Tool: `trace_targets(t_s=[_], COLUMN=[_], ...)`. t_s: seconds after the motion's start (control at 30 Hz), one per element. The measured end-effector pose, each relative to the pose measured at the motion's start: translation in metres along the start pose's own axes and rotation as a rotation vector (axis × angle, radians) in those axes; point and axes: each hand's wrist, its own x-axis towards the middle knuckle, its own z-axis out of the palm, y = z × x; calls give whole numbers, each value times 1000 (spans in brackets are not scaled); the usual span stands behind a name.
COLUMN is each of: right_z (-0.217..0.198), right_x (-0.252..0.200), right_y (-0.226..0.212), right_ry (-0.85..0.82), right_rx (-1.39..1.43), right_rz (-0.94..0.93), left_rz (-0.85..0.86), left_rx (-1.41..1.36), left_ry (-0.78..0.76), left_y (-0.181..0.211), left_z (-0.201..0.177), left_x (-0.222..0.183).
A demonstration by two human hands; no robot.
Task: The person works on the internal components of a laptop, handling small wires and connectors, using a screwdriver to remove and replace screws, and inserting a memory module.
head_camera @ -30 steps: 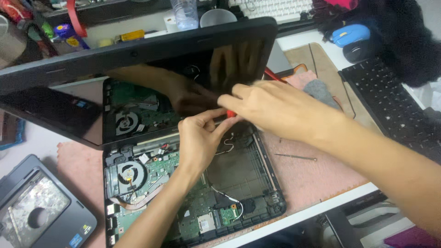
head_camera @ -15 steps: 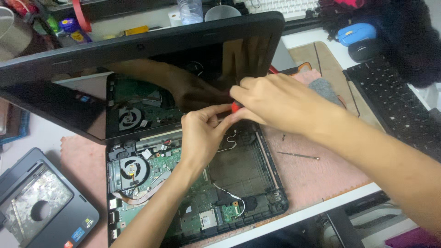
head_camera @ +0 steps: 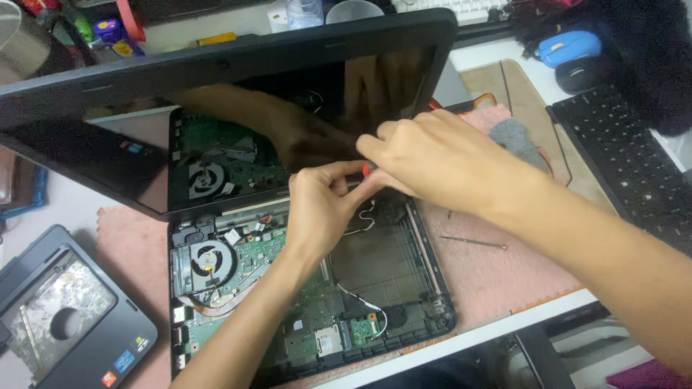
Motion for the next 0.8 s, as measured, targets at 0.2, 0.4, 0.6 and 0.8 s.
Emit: trace_targets(t_s=[0.2,0.4,0.6,0.8], right_z=[18,48,34,47], right_x=[5,10,16,10], right_y=[-3,-7,-14,-15], right_ry=[-164,27,-159,-146], right_rx=[73,-203,-133,-236], right_rz=[-28,170,472,465], left_rz=[5,-155,-81,6], left_rx=[63,206,198,134], left_ry=[-45,-97,82,220], left_y=[6,-10,-9,1], left_z=[-9,-23,-8,27], left_x=[-4,-40,-46,-19])
